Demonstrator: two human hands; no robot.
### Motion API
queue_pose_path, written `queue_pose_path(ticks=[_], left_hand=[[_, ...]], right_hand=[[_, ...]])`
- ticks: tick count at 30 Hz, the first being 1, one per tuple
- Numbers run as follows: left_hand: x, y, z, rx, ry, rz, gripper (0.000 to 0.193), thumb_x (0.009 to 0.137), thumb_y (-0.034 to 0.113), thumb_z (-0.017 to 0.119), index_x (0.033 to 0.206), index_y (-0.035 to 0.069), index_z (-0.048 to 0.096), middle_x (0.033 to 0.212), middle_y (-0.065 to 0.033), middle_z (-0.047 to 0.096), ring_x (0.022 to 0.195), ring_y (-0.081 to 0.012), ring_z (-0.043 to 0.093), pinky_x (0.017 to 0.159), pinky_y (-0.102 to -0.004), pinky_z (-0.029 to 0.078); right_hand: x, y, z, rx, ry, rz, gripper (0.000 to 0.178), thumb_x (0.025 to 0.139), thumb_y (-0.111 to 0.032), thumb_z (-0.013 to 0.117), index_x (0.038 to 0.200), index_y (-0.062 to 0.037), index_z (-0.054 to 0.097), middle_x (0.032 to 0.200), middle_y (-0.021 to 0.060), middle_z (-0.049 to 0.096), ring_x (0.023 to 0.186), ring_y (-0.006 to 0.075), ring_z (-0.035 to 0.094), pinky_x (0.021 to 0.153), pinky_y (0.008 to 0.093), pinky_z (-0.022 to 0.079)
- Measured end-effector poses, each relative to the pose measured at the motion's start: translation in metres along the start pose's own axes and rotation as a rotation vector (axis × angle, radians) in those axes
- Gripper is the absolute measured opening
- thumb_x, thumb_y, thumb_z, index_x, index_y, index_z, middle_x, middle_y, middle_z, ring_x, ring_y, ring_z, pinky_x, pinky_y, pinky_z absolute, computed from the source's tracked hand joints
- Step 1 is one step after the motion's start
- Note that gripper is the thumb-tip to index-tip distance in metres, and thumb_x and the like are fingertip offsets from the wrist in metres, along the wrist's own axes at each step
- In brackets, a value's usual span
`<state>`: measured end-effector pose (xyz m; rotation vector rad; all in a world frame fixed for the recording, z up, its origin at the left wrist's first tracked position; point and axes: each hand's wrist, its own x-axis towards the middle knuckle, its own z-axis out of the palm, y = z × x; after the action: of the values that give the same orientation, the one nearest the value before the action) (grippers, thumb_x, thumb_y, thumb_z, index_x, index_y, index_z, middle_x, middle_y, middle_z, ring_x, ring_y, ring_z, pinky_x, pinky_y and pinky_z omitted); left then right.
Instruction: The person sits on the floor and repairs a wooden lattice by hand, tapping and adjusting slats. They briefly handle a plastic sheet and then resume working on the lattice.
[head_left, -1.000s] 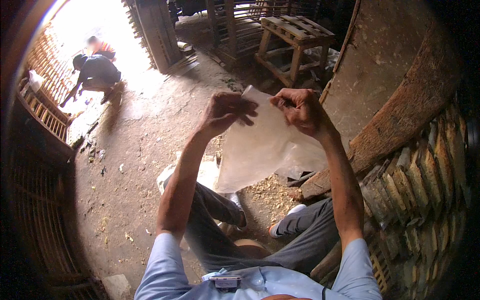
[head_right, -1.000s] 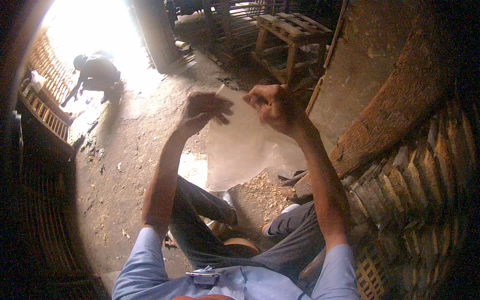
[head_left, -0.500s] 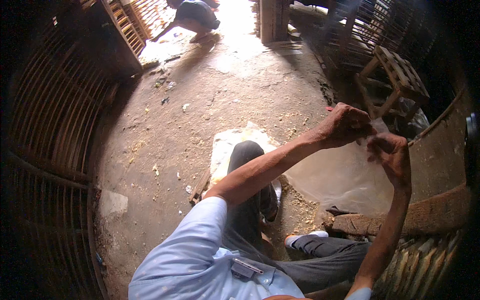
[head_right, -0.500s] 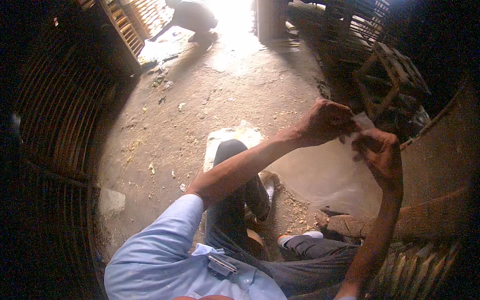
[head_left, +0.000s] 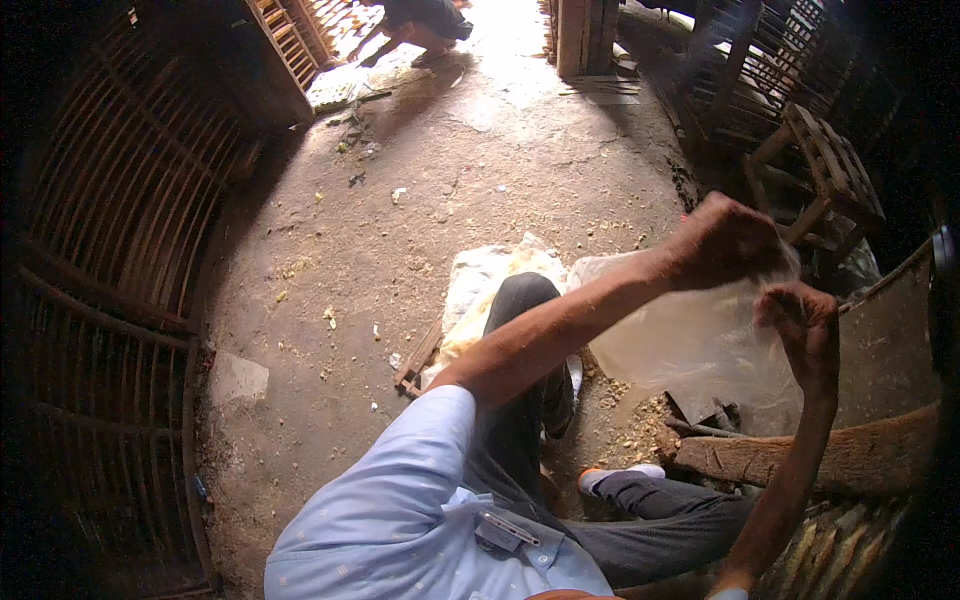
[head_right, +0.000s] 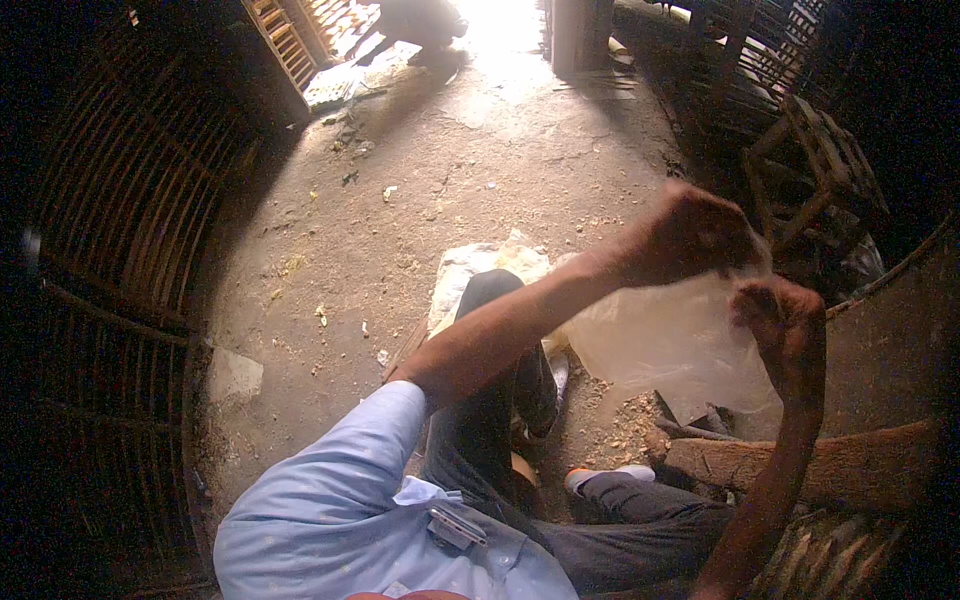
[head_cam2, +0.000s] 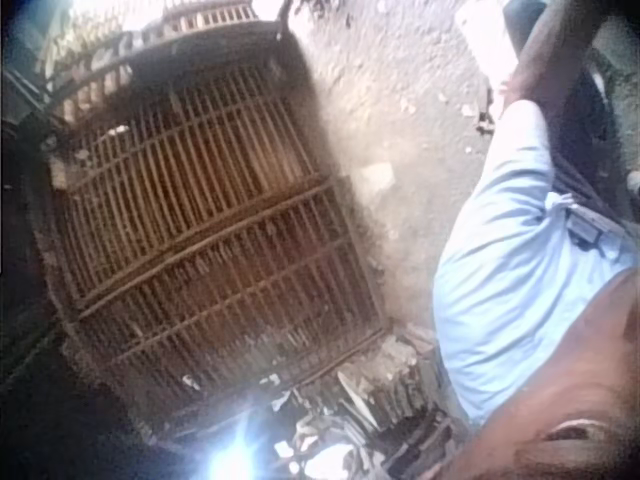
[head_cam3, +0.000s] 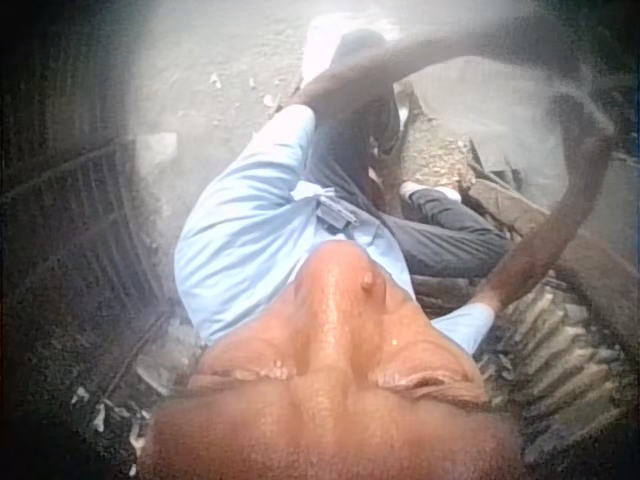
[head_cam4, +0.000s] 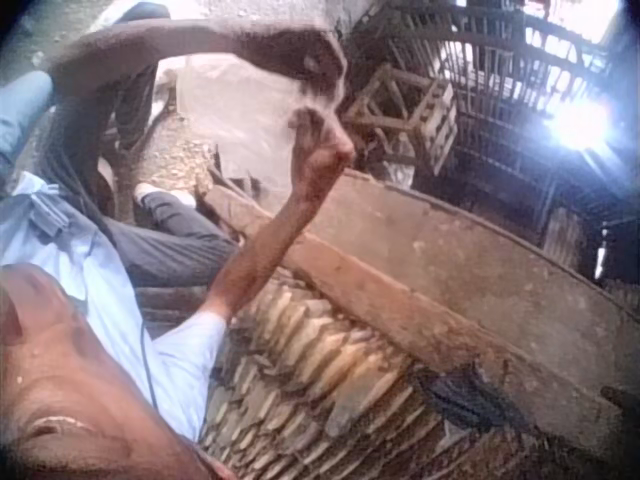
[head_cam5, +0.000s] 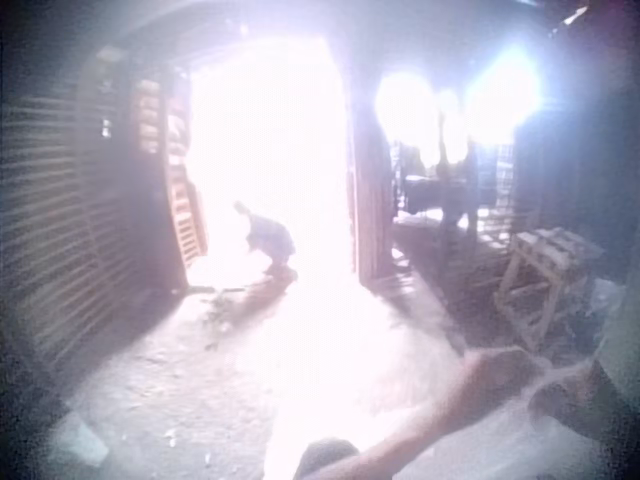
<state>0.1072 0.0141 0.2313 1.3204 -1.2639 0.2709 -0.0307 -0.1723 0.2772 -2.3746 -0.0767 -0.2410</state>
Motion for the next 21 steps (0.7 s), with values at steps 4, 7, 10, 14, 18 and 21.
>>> queue_pose_path(ticks=[4, 7, 10, 14, 18, 21], left_hand=[[0.003, -0.024, -0.033, -0.158, -0.044, -0.195, 0.012, 0.092, 0.002, 0.066, 0.102, -0.004, 0.067, 0.097, -0.0122, 0.076, 0.084, -0.0202, 0.074, 0.07, -0.0325, 0.061], [-0.009, -0.036, -0.032, -0.336, -0.051, -0.307, 0.016, 0.097, 0.002, 0.061, 0.11, -0.005, 0.066, 0.099, -0.0129, 0.076, 0.08, -0.0164, 0.074, 0.065, -0.029, 0.06], [-0.003, -0.007, -0.015, -0.261, -0.156, -0.396, 0.015, 0.092, 0.017, 0.074, 0.102, 0.006, 0.078, 0.09, -0.0054, 0.076, 0.07, -0.0132, 0.072, 0.059, -0.0256, 0.057], [0.013, 0.02, 0.009, -0.312, -0.115, -0.37, 0.017, 0.09, 0.017, 0.076, 0.103, 0.006, 0.078, 0.088, -0.0038, 0.077, 0.072, -0.0137, 0.073, 0.063, -0.0267, 0.059], [-0.006, 0.001, -0.016, -0.154, -0.555, -0.579, 0.019, 0.091, 0.02, 0.075, 0.103, 0.006, 0.078, 0.086, -0.0049, 0.077, 0.074, -0.0137, 0.073, 0.067, -0.0288, 0.06], [-0.039, -0.028, -0.057, -0.004, -0.641, -0.65, 0.024, 0.092, 0.026, 0.073, 0.099, 0.003, 0.077, 0.083, -0.0075, 0.076, 0.073, -0.0131, 0.072, 0.069, -0.0303, 0.059]], right_hand=[[-0.04, 0.051, -0.026, -0.232, -0.126, 0.187, 0.029, 0.083, -0.025, 0.081, 0.097, -0.0004, 0.073, 0.089, 0.0102, 0.072, 0.081, 0.0163, 0.067, 0.072, 0.0331, 0.052], [-0.054, 0.05, -0.032, -0.65, -0.166, 0.242, 0.059, 0.071, -0.022, 0.089, 0.12, 0.0005, 0.066, 0.119, 0.0194, 0.069, 0.108, 0.0245, 0.066, 0.089, 0.0394, 0.052], [-0.019, 0.007, -0.009, -0.115, 0.083, -0.166, 0.081, 0.07, -0.041, 0.09, 0.132, 0.0016, 0.059, 0.123, 0.0171, 0.069, 0.111, 0.0236, 0.067, 0.096, 0.0349, 0.053], [-0.006, -0.002, -0.017, -0.149, 0.024, -0.12, 0.028, 0.091, -0.021, 0.07, 0.111, -0.0019, 0.068, 0.095, 0.012, 0.075, 0.088, 0.0176, 0.072, 0.075, 0.033, 0.056], [-0.04, -0.012, -0.033, -0.045, 0.279, -0.223, 0.02, 0.096, -0.016, 0.062, 0.108, -0.002, 0.069, 0.081, 0.0061, 0.07, 0.072, 0.0115, 0.066, 0.063, 0.0281, 0.052], [-0.064, -0.012, -0.049, -0.039, 0.46, -0.134, 0.02, 0.1, -0.018, 0.06, 0.109, -0.0034, 0.07, 0.076, 0.0026, 0.064, 0.064, 0.0079, 0.058, 0.059, 0.0246, 0.049]])
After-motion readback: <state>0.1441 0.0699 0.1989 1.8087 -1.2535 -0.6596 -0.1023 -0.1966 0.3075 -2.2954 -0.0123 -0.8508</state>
